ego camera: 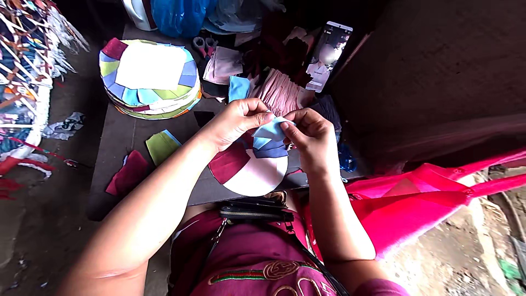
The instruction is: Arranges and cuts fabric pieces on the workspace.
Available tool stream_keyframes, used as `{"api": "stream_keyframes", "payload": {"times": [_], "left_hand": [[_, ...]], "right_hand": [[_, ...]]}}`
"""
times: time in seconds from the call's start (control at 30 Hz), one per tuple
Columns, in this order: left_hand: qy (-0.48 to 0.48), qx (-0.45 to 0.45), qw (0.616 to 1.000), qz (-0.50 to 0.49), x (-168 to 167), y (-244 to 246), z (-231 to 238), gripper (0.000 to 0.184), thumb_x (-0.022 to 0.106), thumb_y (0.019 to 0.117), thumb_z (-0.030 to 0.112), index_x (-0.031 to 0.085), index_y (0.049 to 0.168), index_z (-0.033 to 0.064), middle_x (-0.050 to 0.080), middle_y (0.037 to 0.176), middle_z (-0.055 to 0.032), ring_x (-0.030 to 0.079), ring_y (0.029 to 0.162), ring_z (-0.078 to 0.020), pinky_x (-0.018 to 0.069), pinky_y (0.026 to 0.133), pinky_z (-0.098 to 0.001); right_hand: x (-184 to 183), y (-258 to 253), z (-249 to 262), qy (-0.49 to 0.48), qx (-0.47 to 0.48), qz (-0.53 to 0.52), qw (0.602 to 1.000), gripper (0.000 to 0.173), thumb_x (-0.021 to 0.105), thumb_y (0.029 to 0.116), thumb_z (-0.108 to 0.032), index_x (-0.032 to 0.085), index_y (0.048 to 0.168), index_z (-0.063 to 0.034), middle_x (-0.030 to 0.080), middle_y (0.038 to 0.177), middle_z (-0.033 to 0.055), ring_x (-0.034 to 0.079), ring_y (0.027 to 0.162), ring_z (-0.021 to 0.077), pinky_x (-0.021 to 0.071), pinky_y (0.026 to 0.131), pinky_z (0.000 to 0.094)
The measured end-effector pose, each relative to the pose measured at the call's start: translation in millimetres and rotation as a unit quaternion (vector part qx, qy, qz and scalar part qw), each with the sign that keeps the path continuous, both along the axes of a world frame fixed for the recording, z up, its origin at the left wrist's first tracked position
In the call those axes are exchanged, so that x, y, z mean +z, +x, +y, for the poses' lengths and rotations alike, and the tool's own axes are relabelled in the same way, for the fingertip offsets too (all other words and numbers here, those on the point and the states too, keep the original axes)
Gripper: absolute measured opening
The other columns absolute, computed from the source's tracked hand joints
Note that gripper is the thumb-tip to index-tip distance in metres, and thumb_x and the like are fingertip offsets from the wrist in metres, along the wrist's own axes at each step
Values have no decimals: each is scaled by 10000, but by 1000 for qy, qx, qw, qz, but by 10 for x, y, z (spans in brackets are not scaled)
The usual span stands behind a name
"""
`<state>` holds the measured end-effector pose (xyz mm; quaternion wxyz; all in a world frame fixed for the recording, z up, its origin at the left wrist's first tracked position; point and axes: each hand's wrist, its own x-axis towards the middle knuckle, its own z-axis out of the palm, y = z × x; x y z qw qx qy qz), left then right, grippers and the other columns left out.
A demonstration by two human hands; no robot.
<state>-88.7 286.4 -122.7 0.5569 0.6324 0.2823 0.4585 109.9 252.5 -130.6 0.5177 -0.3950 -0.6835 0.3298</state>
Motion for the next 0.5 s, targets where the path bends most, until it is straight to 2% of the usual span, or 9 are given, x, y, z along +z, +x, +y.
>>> {"api": "stream_keyframes", "payload": {"times": [0.1, 0.27, 0.4, 0.5], "left_hand": [[-5, 9, 1000, 2, 7, 1, -13, 123, 563, 1007, 43, 622, 919, 107, 655, 807, 79, 632, 740, 10, 549, 713, -185], [6, 47, 997, 57, 18, -25, -62, 143, 509, 1046, 159, 650, 1029, 139, 672, 912, 71, 648, 818, -24, 569, 740, -231], [-33, 108, 993, 46, -38, 11, 6, 193, 439, 1058, 164, 620, 1122, 140, 710, 957, 89, 695, 884, -34, 598, 800, -247], [-46, 130, 990, 17, -50, 33, 30, 210, 393, 1062, 137, 600, 1062, 173, 722, 924, 123, 701, 856, -5, 600, 774, -212]], "right_hand": [[-14, -12, -15, 12, -3, 23, 1000, 115, 672, 949, -67, 647, 1056, -101, 661, 884, -38, 628, 674, -3, 552, 604, 152], [-25, -115, -29, 28, -49, 39, 998, 108, 694, 907, -12, 643, 997, 22, 667, 841, 56, 622, 652, 60, 557, 593, 230], [38, -101, -66, 14, -28, -8, 999, 160, 628, 943, -19, 640, 1051, 99, 695, 896, 174, 680, 787, 187, 564, 732, 343], [118, -49, -147, 41, 10, -8, 999, 173, 599, 928, 32, 648, 1066, 125, 688, 934, 212, 675, 836, 233, 549, 768, 374]]}}
